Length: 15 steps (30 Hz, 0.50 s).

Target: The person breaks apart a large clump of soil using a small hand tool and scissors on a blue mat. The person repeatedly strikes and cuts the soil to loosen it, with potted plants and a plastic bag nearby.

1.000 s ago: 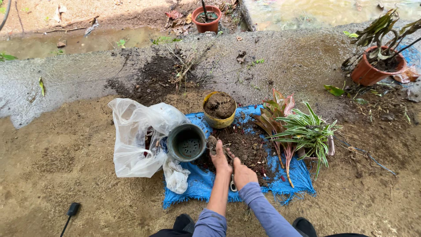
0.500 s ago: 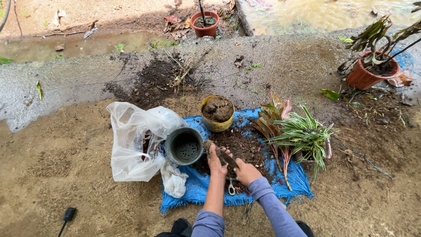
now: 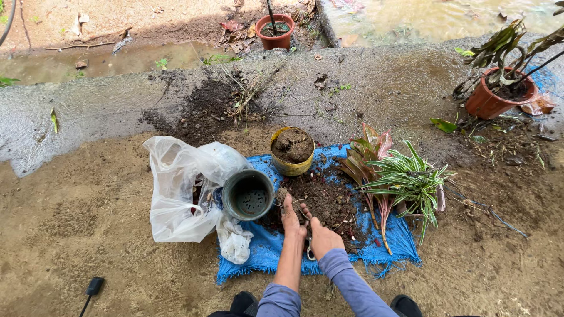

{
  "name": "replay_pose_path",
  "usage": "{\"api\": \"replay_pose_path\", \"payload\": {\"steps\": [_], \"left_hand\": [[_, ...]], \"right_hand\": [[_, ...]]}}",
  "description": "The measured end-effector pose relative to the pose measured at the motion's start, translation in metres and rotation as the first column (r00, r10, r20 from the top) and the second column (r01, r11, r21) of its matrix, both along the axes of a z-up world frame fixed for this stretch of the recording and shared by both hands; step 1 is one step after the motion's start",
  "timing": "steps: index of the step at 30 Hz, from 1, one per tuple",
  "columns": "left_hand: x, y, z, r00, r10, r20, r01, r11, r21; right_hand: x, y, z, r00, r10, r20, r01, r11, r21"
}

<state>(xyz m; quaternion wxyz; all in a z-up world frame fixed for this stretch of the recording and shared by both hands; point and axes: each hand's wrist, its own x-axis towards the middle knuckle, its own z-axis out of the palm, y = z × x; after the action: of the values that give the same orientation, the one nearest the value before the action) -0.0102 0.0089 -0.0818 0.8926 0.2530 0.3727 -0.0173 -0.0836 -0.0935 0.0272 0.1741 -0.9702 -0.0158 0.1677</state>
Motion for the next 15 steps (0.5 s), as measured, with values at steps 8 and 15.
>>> {"api": "replay_pose_path", "payload": {"steps": [8,15], "left_hand": [[-0.001,-0.008,0.024,0.998,0.055,0.031,-0.057,0.996,0.064],[-0.006,-0.020,0.024,0.991,0.050,0.125,-0.078,0.971,0.228]], "right_hand": [[0.007,-0.009,-0.018,0.994,-0.083,-0.068,0.088,0.993,0.076],[0.050,-0.041,-0.042,0.877,-0.204,-0.435,0.343,0.900,0.268]]}}
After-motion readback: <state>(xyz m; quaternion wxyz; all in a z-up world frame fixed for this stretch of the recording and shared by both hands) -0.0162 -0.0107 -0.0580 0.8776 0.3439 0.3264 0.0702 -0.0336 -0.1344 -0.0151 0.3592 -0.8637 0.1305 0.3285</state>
